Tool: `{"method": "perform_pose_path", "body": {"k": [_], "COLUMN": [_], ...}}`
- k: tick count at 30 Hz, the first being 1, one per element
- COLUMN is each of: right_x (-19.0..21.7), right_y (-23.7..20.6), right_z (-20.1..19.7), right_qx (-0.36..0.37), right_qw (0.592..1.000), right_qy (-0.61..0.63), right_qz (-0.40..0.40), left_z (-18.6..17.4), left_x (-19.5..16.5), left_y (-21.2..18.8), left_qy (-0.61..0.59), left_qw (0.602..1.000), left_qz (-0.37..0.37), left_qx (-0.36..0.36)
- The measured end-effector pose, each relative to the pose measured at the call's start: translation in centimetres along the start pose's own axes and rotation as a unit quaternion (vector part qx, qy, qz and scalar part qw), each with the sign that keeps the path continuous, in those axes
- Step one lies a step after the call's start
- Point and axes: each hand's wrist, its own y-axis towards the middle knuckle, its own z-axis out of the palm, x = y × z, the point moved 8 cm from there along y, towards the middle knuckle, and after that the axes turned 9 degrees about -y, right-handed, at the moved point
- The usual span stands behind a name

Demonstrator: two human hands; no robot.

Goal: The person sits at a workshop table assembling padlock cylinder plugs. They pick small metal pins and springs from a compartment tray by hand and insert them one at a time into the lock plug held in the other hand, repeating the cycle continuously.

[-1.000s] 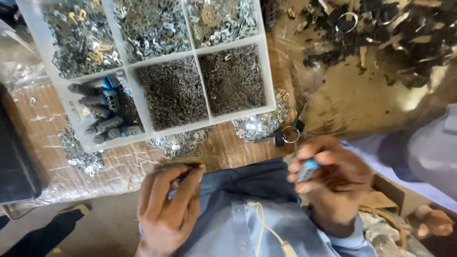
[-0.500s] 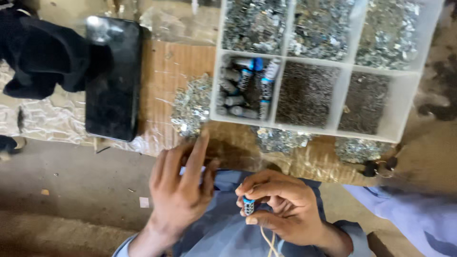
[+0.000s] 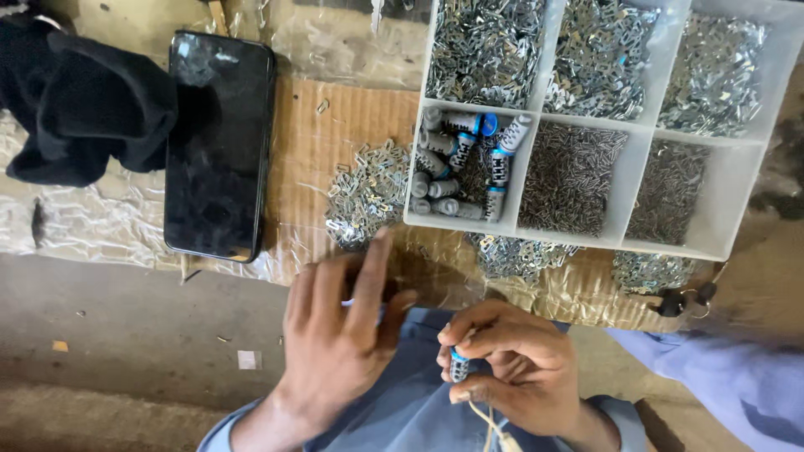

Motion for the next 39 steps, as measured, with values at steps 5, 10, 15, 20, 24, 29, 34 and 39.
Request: {"method": "perform_pose_path", "body": {"k": [5, 10, 15, 20, 24, 29, 34, 39], "right_x": [-0.2, 0.1, 0.5, 0.6, 0.9, 1.4, 0.5, -1.1], "right_y": [-0.2, -0.4, -0.8, -1.4, -1.7, -2.6, -2.2, -1.8], "right_z": [-0.1, -0.9, -2.0, -2.8, -3.0, -3.6, -1.4, -1.8], "right_qx": [0.004, -0.021, -0.050, -0.084, -0.082, -0.102, 0.036, -0.028], "right_qw": [1.000, 0.999, 0.999, 0.996, 0.994, 0.986, 0.991, 0.997], "right_qy": [-0.021, -0.033, -0.019, -0.033, -0.064, -0.135, -0.127, -0.055], "right_qz": [0.016, 0.012, 0.004, 0.022, 0.011, 0.008, 0.005, 0.050], "left_z": [0.1, -0.4, -1.4, -1.8, 0.3, 0.9, 1.7, 3.2], "left_x": [-0.4, -0.5, -1.6, -1.1, -5.6, -6.8, -3.6, -1.6], "left_y": [0.0, -0.6, -1.0, -0.6, -0.2, 0.3, -0.9, -3.1], "left_qy": [0.035, 0.023, -0.066, -0.230, -0.344, -0.257, -0.446, -0.468], "left_qw": [0.999, 0.998, 0.974, 0.972, 0.932, 0.948, 0.885, 0.872], "left_qz": [0.001, 0.051, 0.217, 0.006, 0.110, 0.187, 0.003, -0.132], "left_qx": [0.000, 0.019, 0.011, -0.049, -0.030, 0.027, 0.131, 0.059]}}
